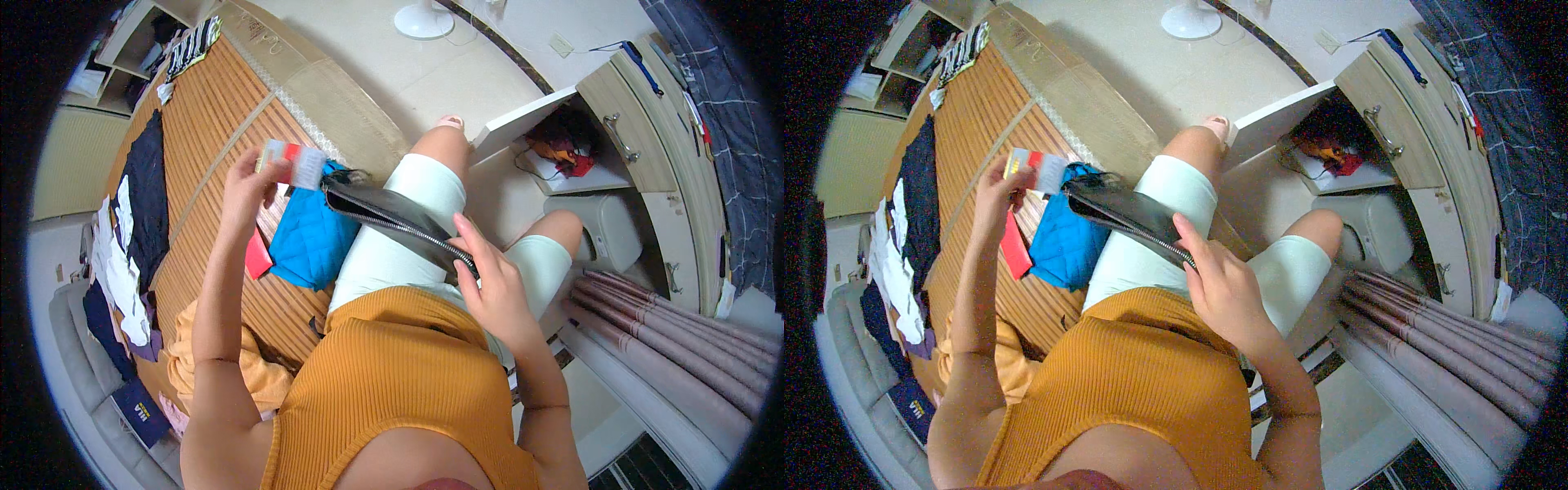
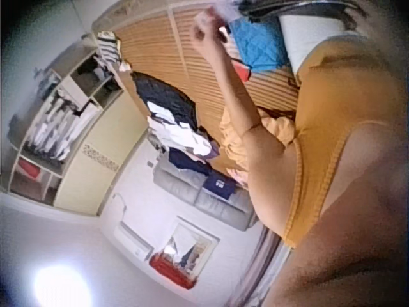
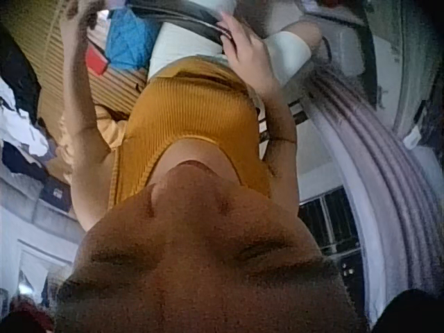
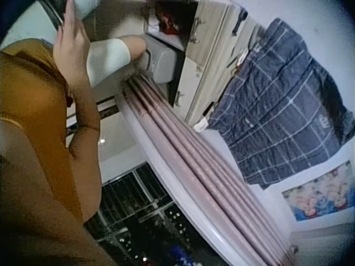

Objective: The person takes items from a desk drawer and organizes them into black and blue bags, puts a blue bag on a desk, and then retrieves a dark shirt from a wardrobe and lays it flat on a bed.

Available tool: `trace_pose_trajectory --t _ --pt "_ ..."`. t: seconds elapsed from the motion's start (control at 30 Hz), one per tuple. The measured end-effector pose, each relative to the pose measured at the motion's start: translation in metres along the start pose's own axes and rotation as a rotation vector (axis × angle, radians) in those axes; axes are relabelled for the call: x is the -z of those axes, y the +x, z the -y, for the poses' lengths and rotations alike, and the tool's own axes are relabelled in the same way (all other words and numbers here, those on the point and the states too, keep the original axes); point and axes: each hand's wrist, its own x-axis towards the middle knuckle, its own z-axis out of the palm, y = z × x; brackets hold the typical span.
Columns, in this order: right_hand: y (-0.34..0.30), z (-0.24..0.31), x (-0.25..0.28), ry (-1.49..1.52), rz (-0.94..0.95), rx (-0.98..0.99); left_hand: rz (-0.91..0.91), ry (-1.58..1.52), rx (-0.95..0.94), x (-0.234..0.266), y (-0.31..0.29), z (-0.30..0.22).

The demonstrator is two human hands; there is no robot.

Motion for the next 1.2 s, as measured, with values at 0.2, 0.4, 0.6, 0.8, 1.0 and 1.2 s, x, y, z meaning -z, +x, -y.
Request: trace_pose_trajectory --t 0.2,0.4,0.6,0.8,1.0,1.2 --pt "0.004 -0.008 0.012 -0.016 0.030 0.046 -0.364 0.560 0.039 0.059 0.032 0.152" --pt "-0.007 -0.024 0.015 0.043 -0.018 -0.106 0.193 0.495 -0.549 -0.041 -0.006 0.064" --pt "-0.018 -0.020 0.018 -0.419 -0.290 -0.109 0.467 0.278 -0.564 -0.092 -0.020 0.005" --pt "-0.014 -0.005 -0.007 -0.003 -0.347 -0.001 0.660 0.451 -0.880 -0.130 -0.066 -0.060" --pt "-0.021 0.009 0.025 -0.230 -0.257 0.020 0.792 0.651 -0.971 -0.149 -0.081 -0.083" --pt "-0.027 0.000 0.035 -0.219 -0.533 0.101 0.778 0.424 -0.675 -0.163 -0.091 -0.092"
